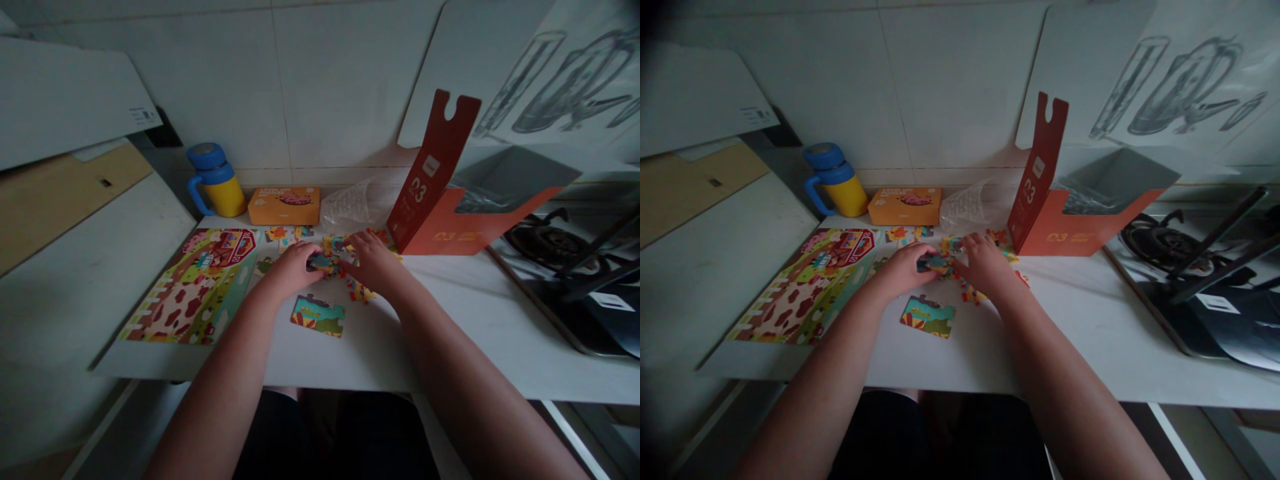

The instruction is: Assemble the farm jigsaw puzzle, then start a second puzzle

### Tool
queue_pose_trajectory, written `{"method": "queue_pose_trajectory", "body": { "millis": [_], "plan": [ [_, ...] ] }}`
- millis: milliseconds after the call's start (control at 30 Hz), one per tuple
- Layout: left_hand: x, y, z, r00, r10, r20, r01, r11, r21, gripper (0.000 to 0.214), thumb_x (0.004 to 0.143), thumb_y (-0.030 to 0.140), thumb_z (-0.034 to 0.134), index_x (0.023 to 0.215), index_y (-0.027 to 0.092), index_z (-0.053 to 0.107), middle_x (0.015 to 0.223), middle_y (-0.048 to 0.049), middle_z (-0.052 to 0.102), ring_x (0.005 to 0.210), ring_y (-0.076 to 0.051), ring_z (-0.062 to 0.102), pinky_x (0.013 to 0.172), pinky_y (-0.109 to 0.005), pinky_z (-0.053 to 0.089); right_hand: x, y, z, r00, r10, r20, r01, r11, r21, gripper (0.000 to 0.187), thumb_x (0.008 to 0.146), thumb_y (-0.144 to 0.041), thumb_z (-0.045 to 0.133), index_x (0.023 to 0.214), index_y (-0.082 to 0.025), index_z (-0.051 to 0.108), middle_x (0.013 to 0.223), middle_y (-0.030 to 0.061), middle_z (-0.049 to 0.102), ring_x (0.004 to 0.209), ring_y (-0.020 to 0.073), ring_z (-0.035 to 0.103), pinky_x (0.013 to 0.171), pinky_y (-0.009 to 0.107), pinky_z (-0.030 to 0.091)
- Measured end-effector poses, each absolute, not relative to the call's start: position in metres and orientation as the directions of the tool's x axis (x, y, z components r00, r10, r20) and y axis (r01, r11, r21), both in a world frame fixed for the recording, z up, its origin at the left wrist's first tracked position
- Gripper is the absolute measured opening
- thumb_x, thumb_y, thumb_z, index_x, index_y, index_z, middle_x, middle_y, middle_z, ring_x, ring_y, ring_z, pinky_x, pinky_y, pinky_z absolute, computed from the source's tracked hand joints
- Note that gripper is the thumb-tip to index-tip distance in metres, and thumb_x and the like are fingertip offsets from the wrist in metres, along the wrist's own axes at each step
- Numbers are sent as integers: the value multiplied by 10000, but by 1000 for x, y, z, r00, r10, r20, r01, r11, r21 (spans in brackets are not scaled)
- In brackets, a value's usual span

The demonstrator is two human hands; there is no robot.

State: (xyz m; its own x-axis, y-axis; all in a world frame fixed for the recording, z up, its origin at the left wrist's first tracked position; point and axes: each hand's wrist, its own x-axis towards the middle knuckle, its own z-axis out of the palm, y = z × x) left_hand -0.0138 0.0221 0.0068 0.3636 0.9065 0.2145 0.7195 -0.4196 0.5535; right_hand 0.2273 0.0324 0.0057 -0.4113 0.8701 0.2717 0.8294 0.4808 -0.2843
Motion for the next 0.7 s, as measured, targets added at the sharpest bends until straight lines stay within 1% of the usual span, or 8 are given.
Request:
{"method": "queue_pose_trajectory", "body": {
  "millis": [100,200,333,400,467,500,600,700],
  "plan": [
    [-22,23,8,279,936,216,715,-353,604,379,837,228,832,1186,220,683,1206,-66,760,1117,-242,711,999,-363,555,212,27,5,-477,841,256,763,540,-354,413,977,-420,754,1309,-189,669,1308,170,707,1226,316,658,1076,437,499],
    [-35,26,11,145,960,240,754,-265,601,368,856,305,835,1170,224,661,1215,-71,758,1090,-241,713,969,-360,563,203,25,1,-496,838,225,754,545,-366,462,963,-462,773,1311,-178,662,1315,179,716,1224,317,667,1048,419,517],
    [-53,31,15,-73,955,286,877,-75,475,300,890,328,800,1129,215,658,1220,-113,746,1163,-292,691,1041,-407,536,203,27,-1,-512,836,197,749,547,-375,386,970,-432,766,1253,-186,674,1271,163,734,1159,292,695,998,390,531],
    [-58,33,15,-120,945,305,920,-10,392,300,912,319,768,1162,192,660,1258,-151,731,1248,-329,659,1111,-444,499,203,28,1,-503,842,194,745,536,-397,365,954,-405,786,1232,-194,679,1250,146,744,1122,274,708,973,365,531],
    [-57,33,14,-91,942,324,935,-31,353,317,932,323,749,1198,174,663,1294,-172,719,1297,-342,636,1156,-461,471,203,27,4,-487,853,189,744,518,-423,362,927,-361,812,1222,-198,681,1225,131,753,1080,258,717,937,341,530],
    [-55,33,13,-41,944,327,928,-85,362,331,940,330,746,1218,171,664,1305,-169,719,1305,-336,634,1165,-457,466,203,27,6,-475,860,190,745,507,-433,366,913,-339,822,1220,-199,680,1212,125,756,1054,251,720,916,333,529],
    [-40,31,8,197,931,308,836,-324,443,408,935,348,778,1290,181,664,1360,-137,717,1318,-293,638,1167,-413,475,207,28,10,-394,888,239,773,460,-437,377,907,-345,821,1222,-201,673,1180,119,756,996,248,718,873,330,521],
    [-23,26,2,382,892,242,768,-452,455,502,868,366,860,1305,197,678,1385,-126,712,1326,-297,639,1167,-416,481,218,32,12,-222,921,320,855,342,-390,352,949,-389,763,1220,-185,670,1147,145,753,1024,296,707,894,375,517]
  ]
}}
